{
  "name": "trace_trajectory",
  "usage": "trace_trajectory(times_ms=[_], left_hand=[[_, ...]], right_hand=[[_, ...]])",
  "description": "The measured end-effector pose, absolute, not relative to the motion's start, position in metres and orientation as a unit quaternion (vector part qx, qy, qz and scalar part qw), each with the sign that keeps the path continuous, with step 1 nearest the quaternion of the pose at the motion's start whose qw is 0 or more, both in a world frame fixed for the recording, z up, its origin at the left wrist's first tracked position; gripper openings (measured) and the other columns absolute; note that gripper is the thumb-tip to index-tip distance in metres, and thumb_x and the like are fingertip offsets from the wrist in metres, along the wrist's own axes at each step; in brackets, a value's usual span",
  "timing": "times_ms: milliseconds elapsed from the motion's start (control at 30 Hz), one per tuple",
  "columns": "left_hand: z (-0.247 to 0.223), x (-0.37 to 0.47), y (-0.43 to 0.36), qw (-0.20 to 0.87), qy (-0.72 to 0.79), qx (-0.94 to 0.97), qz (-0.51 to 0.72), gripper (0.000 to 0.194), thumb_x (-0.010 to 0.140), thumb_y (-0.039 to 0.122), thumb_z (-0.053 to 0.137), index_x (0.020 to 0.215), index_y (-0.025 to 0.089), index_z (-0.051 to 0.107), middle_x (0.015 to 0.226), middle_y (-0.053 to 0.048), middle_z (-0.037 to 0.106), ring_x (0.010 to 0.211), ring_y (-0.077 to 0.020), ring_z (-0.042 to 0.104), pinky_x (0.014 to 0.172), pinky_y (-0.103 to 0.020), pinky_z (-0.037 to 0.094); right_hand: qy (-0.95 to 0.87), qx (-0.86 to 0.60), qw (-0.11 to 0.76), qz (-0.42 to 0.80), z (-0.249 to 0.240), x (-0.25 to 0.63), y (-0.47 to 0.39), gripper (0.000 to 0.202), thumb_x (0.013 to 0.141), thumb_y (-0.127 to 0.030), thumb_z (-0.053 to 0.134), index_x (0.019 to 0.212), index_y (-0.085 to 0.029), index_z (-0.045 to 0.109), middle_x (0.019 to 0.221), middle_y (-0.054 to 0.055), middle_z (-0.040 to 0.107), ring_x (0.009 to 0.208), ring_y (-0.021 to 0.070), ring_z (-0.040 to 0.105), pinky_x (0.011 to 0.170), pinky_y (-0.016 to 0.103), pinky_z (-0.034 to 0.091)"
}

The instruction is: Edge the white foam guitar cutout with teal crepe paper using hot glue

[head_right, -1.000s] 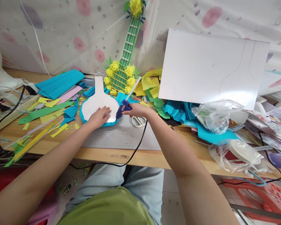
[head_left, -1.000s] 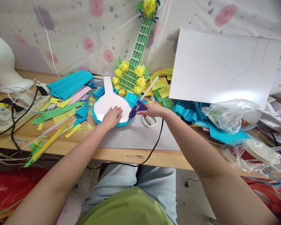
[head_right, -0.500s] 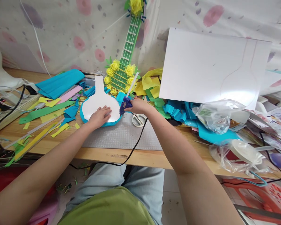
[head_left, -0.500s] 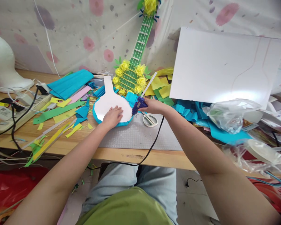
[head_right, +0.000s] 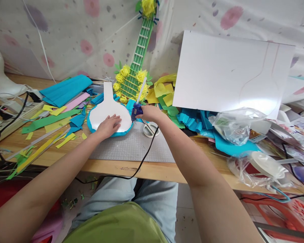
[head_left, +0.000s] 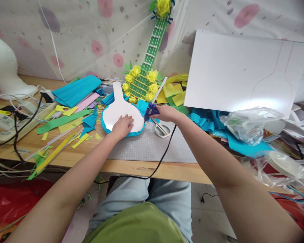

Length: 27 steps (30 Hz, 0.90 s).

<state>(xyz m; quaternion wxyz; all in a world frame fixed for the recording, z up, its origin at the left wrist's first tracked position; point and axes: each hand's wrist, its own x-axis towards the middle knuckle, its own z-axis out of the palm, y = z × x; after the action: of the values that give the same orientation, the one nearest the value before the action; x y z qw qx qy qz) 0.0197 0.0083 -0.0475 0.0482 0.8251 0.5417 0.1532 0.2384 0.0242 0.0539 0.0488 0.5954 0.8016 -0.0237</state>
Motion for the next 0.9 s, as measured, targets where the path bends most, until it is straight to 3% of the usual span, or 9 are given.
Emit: trace_trajectory(times_ms=[467,900], left_hand=[[-0.049,0.019,0.009,0.052,0.536,0.827,0.165,0.035,0.085,0.025,0.041,0.117,0.021,0.055,0.136,-0.004,0.046,0.132,-0.0208,0.031,0.111,-0.043,0.022],[-0.049,0.017,0.007,0.059,0.535,0.825,0.171,0.037,0.086,0.026,0.040,0.119,0.018,0.054,0.136,-0.006,0.045,0.132,-0.0200,0.031,0.111,-0.041,0.021]], right_hand=[[0.794,0.607,0.023,-0.015,0.049,0.243,0.029,0.047,0.079,-0.056,0.048,0.103,-0.016,0.056,0.100,0.014,0.064,0.092,0.0279,0.059,0.067,0.032,0.042],[0.762,0.640,-0.068,-0.072,0.029,0.263,0.028,0.051,0.079,-0.057,0.047,0.106,-0.016,0.057,0.095,0.012,0.065,0.088,0.0257,0.060,0.066,0.031,0.043]])
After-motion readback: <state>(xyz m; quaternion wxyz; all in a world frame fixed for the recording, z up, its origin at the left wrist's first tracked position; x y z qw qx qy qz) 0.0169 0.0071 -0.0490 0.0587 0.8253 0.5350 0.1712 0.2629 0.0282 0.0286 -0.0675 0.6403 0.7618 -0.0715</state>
